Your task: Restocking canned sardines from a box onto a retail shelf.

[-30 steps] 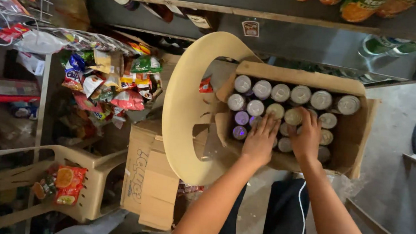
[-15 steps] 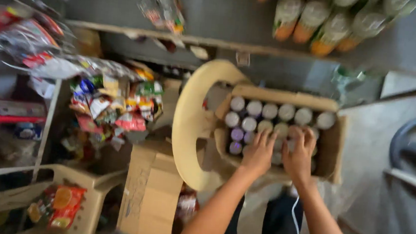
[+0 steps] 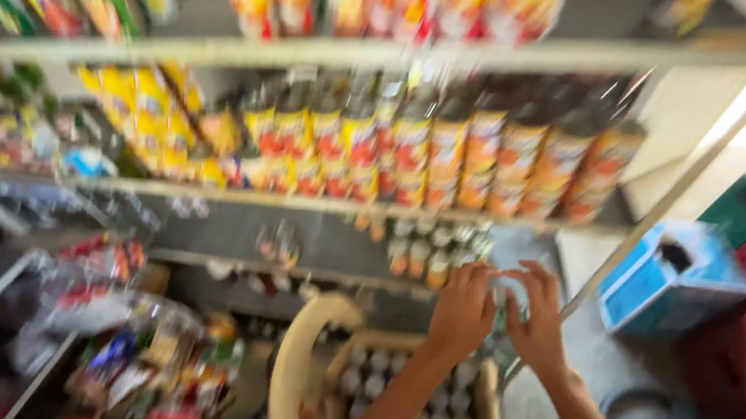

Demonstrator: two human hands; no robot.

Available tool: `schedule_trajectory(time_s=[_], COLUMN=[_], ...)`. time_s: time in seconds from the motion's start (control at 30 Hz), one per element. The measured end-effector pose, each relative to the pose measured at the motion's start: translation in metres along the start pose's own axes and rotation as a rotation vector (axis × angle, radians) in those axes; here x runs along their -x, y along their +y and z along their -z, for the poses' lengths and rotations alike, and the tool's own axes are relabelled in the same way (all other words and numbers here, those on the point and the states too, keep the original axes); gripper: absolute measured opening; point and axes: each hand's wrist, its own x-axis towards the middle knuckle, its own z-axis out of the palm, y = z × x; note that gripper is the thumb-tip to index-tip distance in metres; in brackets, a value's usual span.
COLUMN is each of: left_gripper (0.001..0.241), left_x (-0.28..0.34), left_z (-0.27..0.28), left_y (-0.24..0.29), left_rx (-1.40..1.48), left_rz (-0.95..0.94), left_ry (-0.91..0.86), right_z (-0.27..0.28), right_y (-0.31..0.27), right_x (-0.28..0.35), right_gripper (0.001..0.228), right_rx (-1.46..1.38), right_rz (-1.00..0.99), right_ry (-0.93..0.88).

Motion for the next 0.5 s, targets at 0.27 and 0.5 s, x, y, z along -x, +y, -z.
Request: schedule_trajectory(time_s=[0.27,0.5], left_gripper=[0.039,0.051], left_x=[-0.204,-0.341], left_z=[0.021,-0.003], left_y=[0.132,0.129], left_rx=[0.111,-0.011], left_rz=[-0.352,-0.057], left_ry=[0.23,0.139], right_z=[0.147,0.184], right_y=[-0.028,0.011], right_x=[-0.207,-0.313], right_gripper=[0.033,0.053], right_rx=[0.123,-0.004], right_rz=[0.209,0.058], right_ry=[0.184,0.077])
